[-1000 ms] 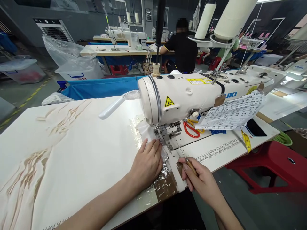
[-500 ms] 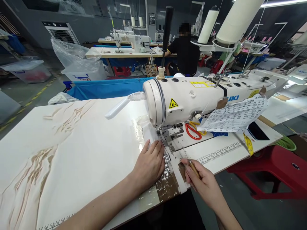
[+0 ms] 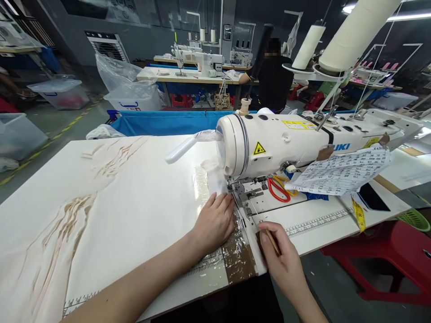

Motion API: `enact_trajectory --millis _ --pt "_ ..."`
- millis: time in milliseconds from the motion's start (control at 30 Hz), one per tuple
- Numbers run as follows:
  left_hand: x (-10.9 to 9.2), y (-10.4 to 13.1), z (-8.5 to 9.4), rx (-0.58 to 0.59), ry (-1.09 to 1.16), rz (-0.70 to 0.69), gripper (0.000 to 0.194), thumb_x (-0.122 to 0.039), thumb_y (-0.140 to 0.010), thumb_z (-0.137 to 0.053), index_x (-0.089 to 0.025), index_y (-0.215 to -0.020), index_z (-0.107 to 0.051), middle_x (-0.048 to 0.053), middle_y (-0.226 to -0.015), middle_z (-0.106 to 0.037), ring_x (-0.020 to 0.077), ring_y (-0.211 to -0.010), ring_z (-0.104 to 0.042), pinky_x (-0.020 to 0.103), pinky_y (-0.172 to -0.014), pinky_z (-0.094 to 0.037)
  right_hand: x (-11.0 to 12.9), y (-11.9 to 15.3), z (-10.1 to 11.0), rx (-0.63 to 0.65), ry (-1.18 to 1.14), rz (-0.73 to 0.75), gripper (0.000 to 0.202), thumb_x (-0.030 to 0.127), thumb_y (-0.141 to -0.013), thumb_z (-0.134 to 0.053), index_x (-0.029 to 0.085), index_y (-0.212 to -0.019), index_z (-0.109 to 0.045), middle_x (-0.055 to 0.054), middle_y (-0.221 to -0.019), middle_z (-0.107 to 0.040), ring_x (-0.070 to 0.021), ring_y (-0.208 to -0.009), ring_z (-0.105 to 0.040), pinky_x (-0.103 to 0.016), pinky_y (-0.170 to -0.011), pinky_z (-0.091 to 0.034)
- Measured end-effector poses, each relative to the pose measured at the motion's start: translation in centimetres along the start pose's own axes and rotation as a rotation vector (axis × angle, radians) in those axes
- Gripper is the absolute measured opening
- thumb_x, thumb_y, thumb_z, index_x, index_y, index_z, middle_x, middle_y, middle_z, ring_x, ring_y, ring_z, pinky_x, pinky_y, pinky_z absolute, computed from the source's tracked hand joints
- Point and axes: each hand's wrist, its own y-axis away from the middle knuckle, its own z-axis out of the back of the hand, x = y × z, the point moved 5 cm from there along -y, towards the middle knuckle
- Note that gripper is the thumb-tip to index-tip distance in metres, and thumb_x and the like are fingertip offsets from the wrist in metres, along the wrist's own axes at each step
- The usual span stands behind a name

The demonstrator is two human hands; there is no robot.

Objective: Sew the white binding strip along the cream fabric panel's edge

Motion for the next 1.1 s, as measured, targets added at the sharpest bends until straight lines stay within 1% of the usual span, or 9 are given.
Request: enact_trajectory --millis 67,133,167,233,367,533,767,967,1100 --pt "0.3 -0.2 0.0 0.005 0.045 0.027 0.042 -0.023 -0.095 -0.040 -0.003 -0.131 -0.052 0.018 -0.132 -0.057 0.0295 -0.121 -0.053 0.046 -0.108 -0.041 1.0 -0.6 -1.1 0.057 0.091 0.172 0.020 0.026 -0.102 -0.043 0.025 -0.117 -0.055 -0.005 -0.097 -0.064 -0.0188 -0.087 -0.064 -0.028 -0.076 -0.053" --pt "0.6 -0.4 0.0 -0.002 0.089 0.039 0.040 -0.021 -0.094 -0.043 -0.002 -0.127 -0.054 0.019 -0.126 -0.058 0.0284 -0.114 -0.056 0.043 -0.103 -0.046 1.9 -1.1 -2.3 0.096 0.219 0.354 0.024 0.021 -0.101 -0.041 0.022 -0.122 -0.054 -0.006 -0.095 -0.064 -0.0186 -0.085 -0.065 -0.028 -0.074 -0.053" --pt "0.8 -0.4 0.0 -0.013 0.109 0.037 0.039 -0.021 -0.093 -0.043 -0.002 -0.125 -0.055 0.019 -0.124 -0.059 0.0283 -0.111 -0.056 0.042 -0.101 -0.047 2.1 -1.3 -2.8 0.100 0.286 0.421 0.025 0.019 -0.101 -0.040 0.019 -0.122 -0.055 -0.007 -0.094 -0.065 -0.0189 -0.084 -0.065 -0.028 -0.073 -0.054" --pt "1.0 -0.4 0.1 -0.044 0.139 0.024 0.036 -0.019 -0.092 -0.044 -0.003 -0.122 -0.057 0.018 -0.121 -0.060 0.0284 -0.110 -0.056 0.043 -0.099 -0.049 2.3 -1.8 -3.8 0.093 0.398 0.480 0.026 0.017 -0.101 -0.039 0.016 -0.120 -0.057 -0.009 -0.093 -0.066 -0.0199 -0.081 -0.066 -0.029 -0.070 -0.053" --pt "1.2 -0.4 0.1 -0.092 0.168 0.007 0.035 -0.013 -0.091 -0.043 -0.004 -0.121 -0.057 0.017 -0.118 -0.062 0.0275 -0.109 -0.057 0.042 -0.098 -0.051 2.3 -2.6 -4.8 0.084 0.533 0.474 0.028 0.018 -0.100 -0.038 0.013 -0.117 -0.060 -0.010 -0.091 -0.067 -0.0223 -0.077 -0.067 -0.030 -0.061 -0.051" --pt "1.2 -0.4 0.1 -0.105 0.153 0.011 0.034 -0.012 -0.091 -0.041 -0.007 -0.119 -0.060 0.016 -0.119 -0.062 0.0274 -0.107 -0.058 0.042 -0.096 -0.052 2.5 -2.9 -5.3 0.084 0.671 0.468 0.029 0.017 -0.099 -0.037 0.013 -0.115 -0.061 -0.010 -0.090 -0.067 -0.0216 -0.069 -0.067 -0.030 -0.054 -0.048" --pt "1.4 -0.5 0.0 -0.082 0.141 0.026 0.036 -0.011 -0.089 -0.042 -0.007 -0.121 -0.060 0.017 -0.120 -0.061 0.0280 -0.111 -0.057 0.044 -0.097 -0.051 2.5 -2.6 -5.8 0.085 0.824 0.470 0.029 0.016 -0.098 -0.038 0.012 -0.116 -0.061 -0.011 -0.091 -0.069 -0.0220 -0.068 -0.068 -0.030 -0.054 -0.048" --pt "2.2 -0.7 -0.1 -0.085 0.117 0.046 0.037 -0.016 -0.092 -0.042 -0.004 -0.122 -0.060 0.017 -0.121 -0.063 0.0280 -0.111 -0.057 0.042 -0.099 -0.049 2.4 -3.1 -6.5 0.077 0.936 0.415 0.038 0.007 -0.089 -0.047 0.009 -0.125 -0.059 -0.014 -0.088 -0.070 -0.0252 -0.063 -0.068 -0.032 -0.050 -0.045" --pt "2.6 -0.6 0.0 -0.090 0.123 0.059 0.037 -0.016 -0.090 -0.045 -0.010 -0.123 -0.062 0.014 -0.123 -0.063 0.0281 -0.115 -0.057 0.046 -0.101 -0.048 2.4 -2.8 -6.6 0.081 0.922 0.400 0.039 0.008 -0.091 -0.046 0.008 -0.128 -0.057 -0.015 -0.092 -0.071 -0.0245 -0.063 -0.068 -0.031 -0.050 -0.045"
